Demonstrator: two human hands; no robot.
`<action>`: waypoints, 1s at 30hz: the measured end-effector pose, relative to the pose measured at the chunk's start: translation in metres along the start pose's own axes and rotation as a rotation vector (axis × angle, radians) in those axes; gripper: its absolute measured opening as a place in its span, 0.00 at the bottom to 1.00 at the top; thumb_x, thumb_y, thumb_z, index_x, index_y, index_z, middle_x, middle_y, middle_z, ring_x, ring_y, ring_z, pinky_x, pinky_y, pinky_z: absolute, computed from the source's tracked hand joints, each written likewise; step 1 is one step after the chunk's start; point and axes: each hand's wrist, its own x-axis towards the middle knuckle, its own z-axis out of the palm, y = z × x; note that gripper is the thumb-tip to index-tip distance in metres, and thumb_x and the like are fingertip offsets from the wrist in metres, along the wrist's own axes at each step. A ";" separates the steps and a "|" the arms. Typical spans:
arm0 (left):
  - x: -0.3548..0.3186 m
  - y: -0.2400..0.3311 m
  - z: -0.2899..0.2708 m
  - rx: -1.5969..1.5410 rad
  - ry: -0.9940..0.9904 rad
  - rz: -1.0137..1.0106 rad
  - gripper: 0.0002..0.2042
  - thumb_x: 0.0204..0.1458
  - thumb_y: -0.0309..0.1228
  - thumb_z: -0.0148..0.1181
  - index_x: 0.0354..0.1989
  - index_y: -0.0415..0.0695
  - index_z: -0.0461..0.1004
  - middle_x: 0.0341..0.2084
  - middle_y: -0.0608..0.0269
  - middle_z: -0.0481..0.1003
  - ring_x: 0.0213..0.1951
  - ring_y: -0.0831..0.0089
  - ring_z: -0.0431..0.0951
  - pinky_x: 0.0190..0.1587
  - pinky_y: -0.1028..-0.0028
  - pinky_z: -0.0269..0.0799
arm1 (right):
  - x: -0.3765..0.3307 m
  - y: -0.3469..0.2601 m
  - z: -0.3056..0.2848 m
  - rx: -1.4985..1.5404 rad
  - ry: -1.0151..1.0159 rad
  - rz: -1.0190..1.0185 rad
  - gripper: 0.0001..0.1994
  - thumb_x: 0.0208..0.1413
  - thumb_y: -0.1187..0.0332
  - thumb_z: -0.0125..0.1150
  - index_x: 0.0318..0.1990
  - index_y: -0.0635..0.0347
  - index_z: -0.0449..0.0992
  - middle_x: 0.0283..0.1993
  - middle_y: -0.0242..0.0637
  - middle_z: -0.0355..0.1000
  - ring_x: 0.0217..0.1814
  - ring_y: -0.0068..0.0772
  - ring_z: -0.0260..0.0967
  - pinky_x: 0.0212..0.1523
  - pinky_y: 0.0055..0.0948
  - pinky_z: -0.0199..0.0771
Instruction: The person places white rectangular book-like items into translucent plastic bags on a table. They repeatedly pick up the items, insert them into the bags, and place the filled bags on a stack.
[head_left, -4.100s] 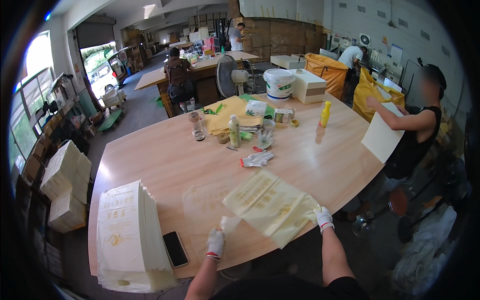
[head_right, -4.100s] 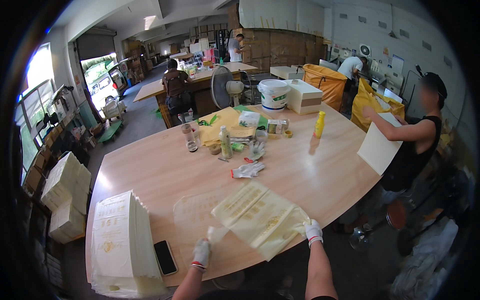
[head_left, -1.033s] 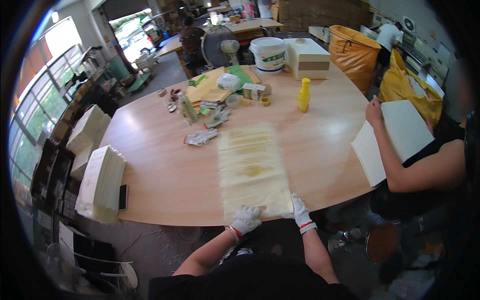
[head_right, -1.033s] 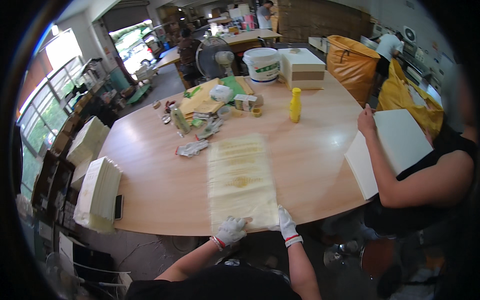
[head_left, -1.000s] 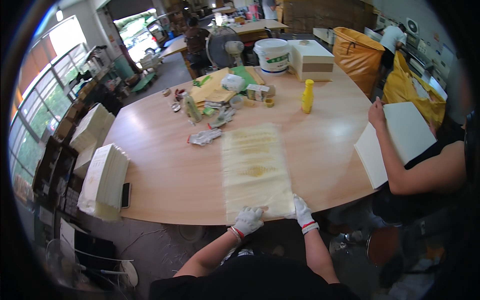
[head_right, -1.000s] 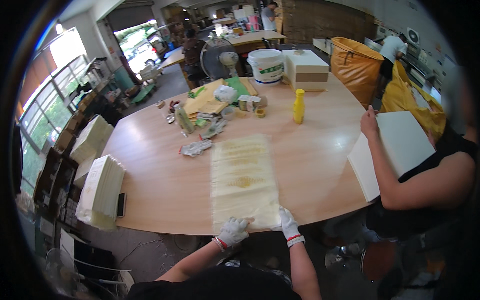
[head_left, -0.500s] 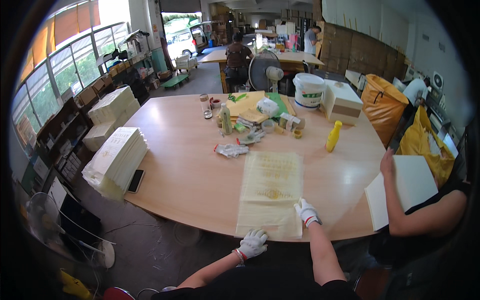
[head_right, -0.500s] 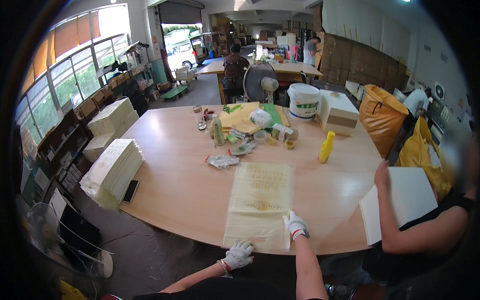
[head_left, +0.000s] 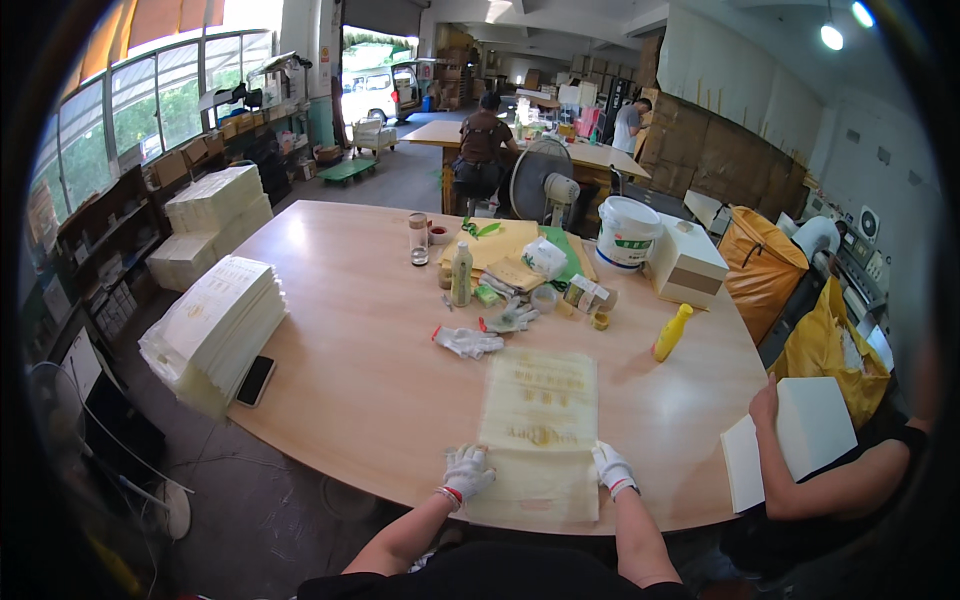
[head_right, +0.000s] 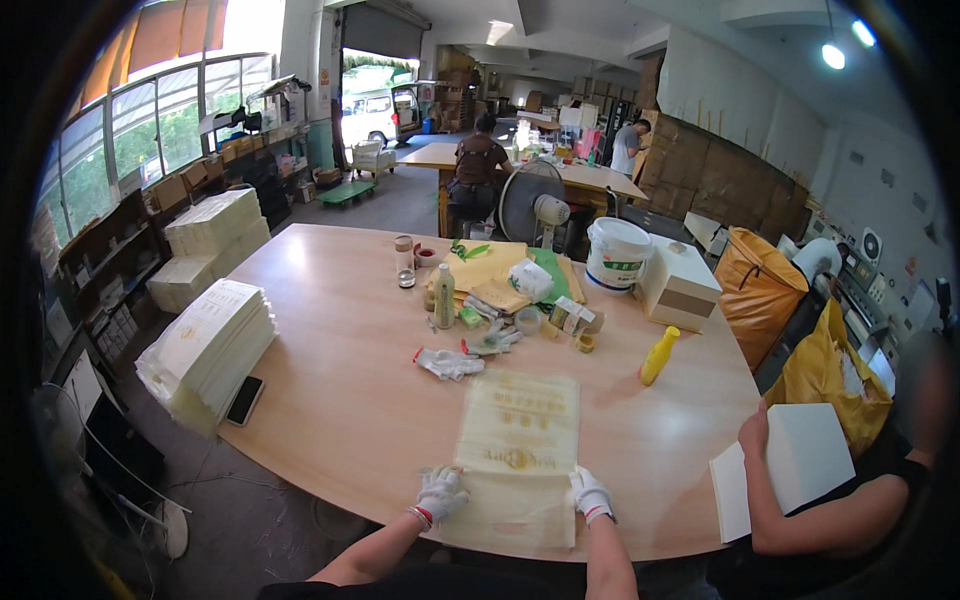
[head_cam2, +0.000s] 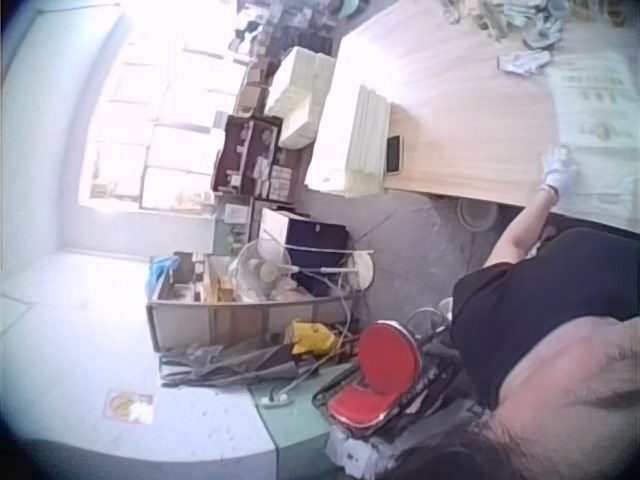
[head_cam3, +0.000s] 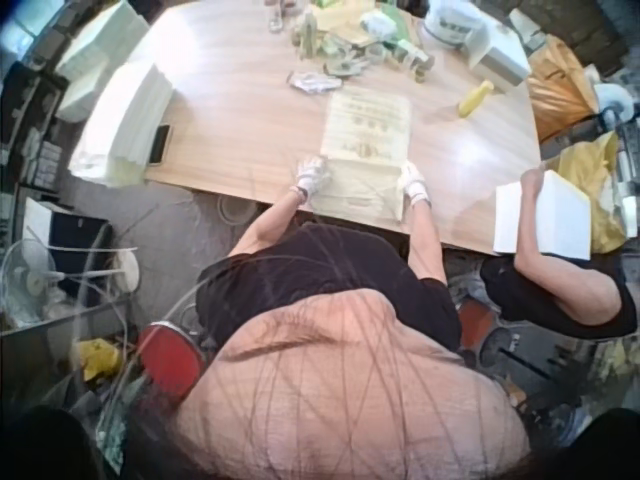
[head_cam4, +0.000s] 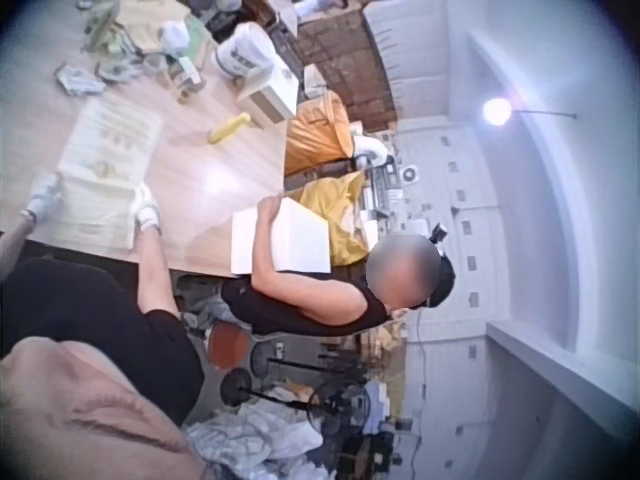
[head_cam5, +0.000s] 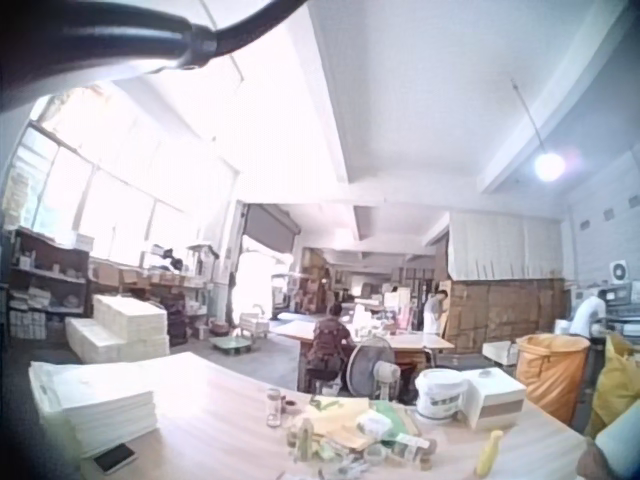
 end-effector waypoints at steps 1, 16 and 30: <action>0.005 -0.001 -0.004 0.001 0.009 0.036 0.26 0.43 0.45 0.52 0.49 0.42 0.65 0.51 0.52 0.63 0.57 0.55 0.56 0.61 0.53 0.43 | 0.000 -0.003 -0.002 0.245 -0.010 0.172 0.21 0.57 0.50 0.44 0.52 0.51 0.66 0.41 0.45 0.71 0.37 0.45 0.70 0.37 0.36 0.70; -0.047 -0.196 -0.138 0.360 0.267 0.090 0.19 0.37 0.34 0.59 0.41 0.43 0.70 0.47 0.53 0.66 0.51 0.53 0.63 0.55 0.53 0.55 | -0.060 0.028 -0.023 0.900 0.621 0.651 0.13 0.58 0.57 0.47 0.39 0.57 0.66 0.18 0.30 0.61 0.13 0.19 0.54 0.13 0.20 0.56; 0.160 -0.132 -0.068 0.304 0.297 0.419 0.27 0.35 0.33 0.59 0.50 0.45 0.66 0.54 0.48 0.58 0.56 0.51 0.58 0.58 0.51 0.52 | -0.067 0.010 -0.005 0.943 0.660 0.669 0.12 0.59 0.59 0.48 0.41 0.57 0.66 0.17 0.26 0.57 0.14 0.18 0.53 0.12 0.20 0.57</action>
